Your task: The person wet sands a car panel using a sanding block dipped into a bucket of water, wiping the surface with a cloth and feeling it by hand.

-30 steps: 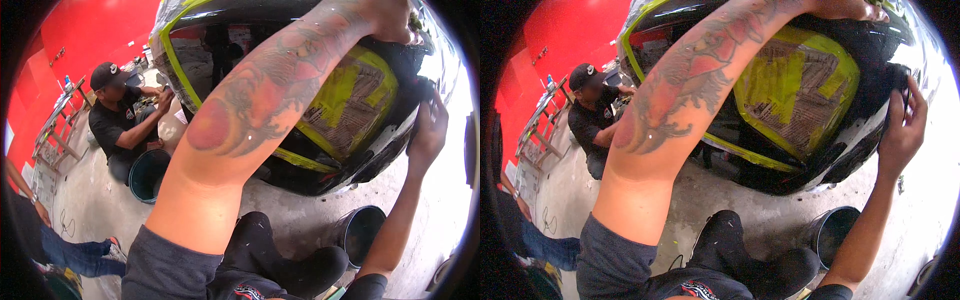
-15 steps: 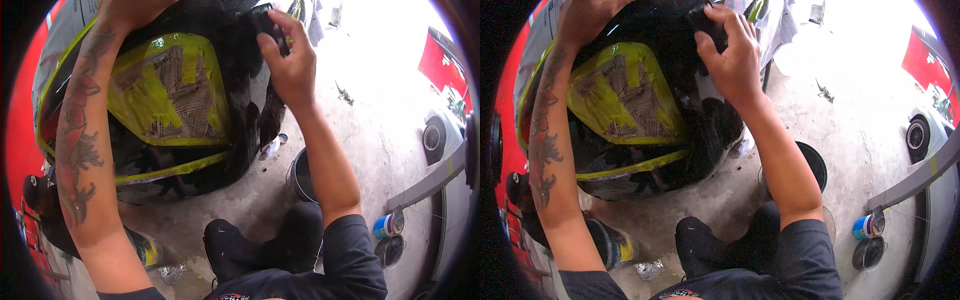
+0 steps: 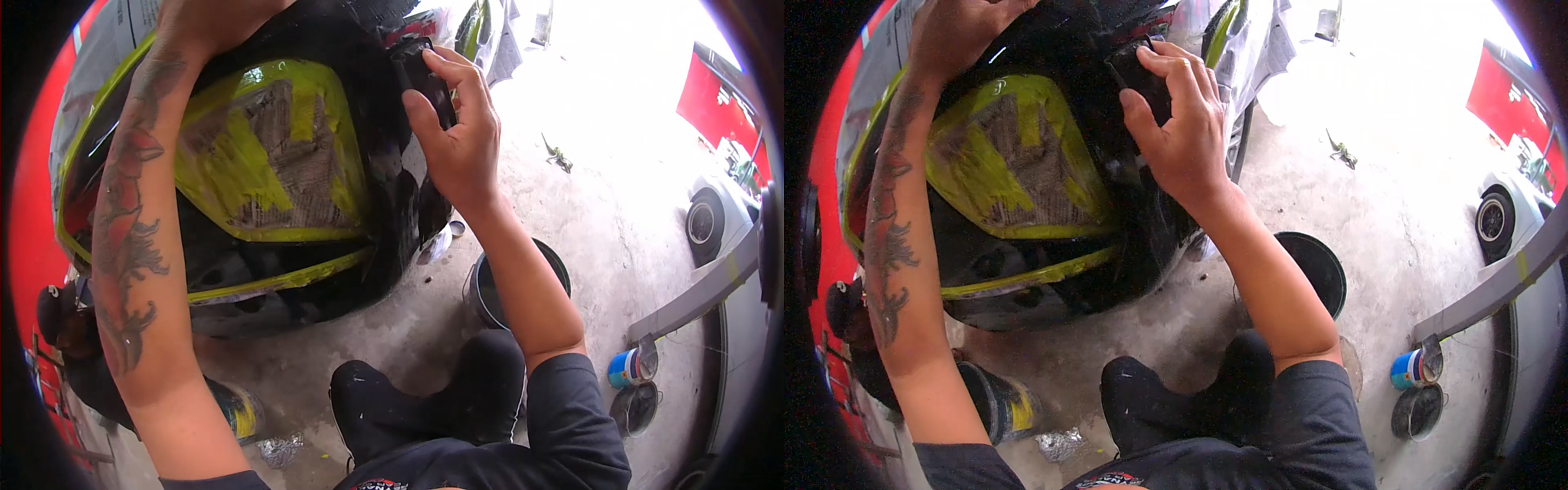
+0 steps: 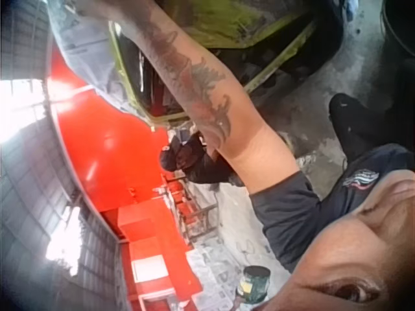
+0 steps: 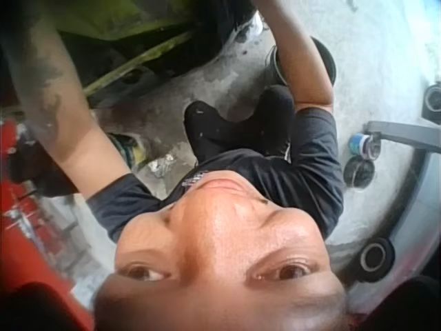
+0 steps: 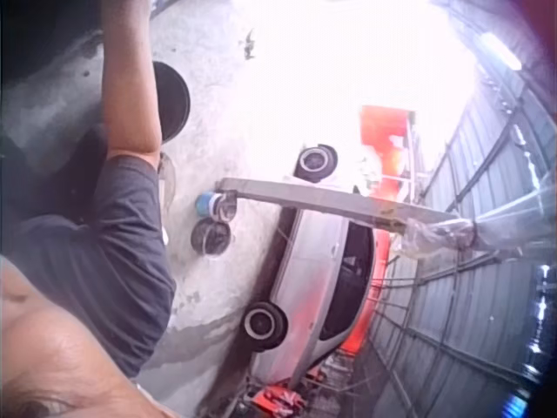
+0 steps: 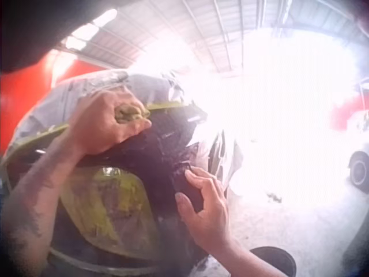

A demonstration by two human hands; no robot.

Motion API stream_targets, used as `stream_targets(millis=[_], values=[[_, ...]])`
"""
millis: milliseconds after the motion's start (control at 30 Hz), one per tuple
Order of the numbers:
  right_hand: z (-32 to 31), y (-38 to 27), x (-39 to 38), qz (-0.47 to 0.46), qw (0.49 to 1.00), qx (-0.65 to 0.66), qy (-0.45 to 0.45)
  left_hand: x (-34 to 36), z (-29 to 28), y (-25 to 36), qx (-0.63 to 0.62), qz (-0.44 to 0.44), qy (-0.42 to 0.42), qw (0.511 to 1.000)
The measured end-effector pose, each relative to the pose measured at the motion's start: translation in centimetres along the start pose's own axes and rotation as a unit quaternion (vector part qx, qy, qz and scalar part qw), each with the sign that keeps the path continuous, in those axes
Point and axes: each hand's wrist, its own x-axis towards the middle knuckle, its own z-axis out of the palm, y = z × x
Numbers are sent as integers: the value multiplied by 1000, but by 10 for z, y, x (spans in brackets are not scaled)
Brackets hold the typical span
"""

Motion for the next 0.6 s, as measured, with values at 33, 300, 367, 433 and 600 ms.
stream_targets(millis=[33,300,367,433,600], values=[[-1,4,6,-28,999,-12,14,1,2,1,-18,3,6,1000],[4,-8,11,7,1000,3,13,-1,1,-2,-4,1,10,1000],[3,-5,19,-23,999,-13,18,1,1,-3,8,16,7,1000],[4,-8,36,-34,999,-27,4,1,1,-2,27,34,16,999],[-8,6,21,-98,992,-70,-20,-3,10,-2,2,20,27,999]])
